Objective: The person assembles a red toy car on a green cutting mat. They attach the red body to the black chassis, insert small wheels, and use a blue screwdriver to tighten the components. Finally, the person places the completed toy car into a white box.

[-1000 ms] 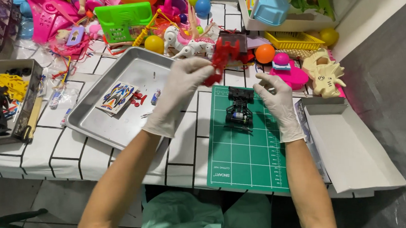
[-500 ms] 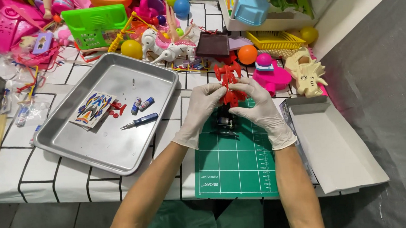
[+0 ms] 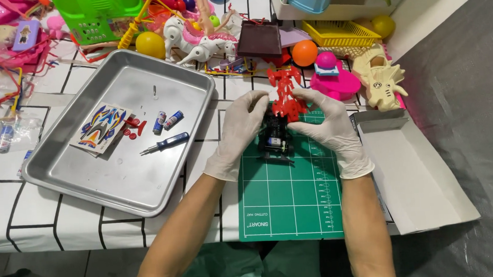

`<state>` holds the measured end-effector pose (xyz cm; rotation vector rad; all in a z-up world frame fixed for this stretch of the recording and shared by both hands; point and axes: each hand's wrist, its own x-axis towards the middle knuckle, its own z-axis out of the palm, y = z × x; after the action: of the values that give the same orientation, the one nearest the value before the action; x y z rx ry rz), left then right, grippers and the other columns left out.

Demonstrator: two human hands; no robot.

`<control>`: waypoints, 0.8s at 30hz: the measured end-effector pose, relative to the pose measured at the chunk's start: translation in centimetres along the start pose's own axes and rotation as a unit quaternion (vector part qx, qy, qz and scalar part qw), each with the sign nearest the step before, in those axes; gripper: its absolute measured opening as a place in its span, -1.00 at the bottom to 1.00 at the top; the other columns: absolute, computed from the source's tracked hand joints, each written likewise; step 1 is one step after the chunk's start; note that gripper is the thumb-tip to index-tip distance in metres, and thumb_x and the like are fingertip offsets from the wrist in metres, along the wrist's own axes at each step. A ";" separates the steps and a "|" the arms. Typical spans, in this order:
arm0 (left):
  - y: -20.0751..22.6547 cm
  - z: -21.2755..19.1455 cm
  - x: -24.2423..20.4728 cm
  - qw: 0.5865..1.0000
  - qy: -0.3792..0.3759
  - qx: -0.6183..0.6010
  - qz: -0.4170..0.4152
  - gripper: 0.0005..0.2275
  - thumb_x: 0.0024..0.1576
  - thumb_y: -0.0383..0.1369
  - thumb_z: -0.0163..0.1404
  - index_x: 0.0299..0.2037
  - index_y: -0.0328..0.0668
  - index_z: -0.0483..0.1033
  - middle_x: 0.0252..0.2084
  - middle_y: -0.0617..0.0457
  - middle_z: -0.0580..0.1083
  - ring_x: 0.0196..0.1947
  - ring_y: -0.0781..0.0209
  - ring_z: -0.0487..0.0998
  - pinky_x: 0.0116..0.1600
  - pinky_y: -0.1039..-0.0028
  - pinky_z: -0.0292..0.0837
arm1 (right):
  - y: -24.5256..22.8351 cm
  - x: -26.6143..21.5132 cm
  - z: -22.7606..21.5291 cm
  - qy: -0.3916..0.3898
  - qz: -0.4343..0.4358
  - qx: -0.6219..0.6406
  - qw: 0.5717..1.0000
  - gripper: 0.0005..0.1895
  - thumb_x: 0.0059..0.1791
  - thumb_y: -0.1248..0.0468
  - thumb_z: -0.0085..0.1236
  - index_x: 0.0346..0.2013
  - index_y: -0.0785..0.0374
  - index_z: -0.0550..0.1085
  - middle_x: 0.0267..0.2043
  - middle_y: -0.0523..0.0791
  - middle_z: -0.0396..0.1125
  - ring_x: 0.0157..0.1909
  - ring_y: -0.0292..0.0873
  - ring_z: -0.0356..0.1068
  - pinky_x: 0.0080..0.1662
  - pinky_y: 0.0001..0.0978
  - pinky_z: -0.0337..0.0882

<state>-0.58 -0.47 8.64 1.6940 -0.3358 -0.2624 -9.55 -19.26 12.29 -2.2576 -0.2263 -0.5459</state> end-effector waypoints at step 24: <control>0.3 0.2 -1.4 0.978 -0.033 -0.193 -0.067 -0.58 0.22 -0.19 0.00 0.24 -0.11 0.25 -0.24 -0.07 0.50 -0.18 0.16 0.56 -0.14 0.35 0.55 | -0.3 -0.2 -0.8 0.045 0.084 0.142 0.985 -0.26 -0.20 0.37 0.49 0.27 0.04 0.48 0.07 -0.12 0.46 0.03 -0.32 0.40 0.11 -0.44 0.40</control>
<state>-1.96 -0.20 8.83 1.3272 -0.2038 -0.4544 -10.10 -19.63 12.88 -1.9499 -0.0608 -0.4908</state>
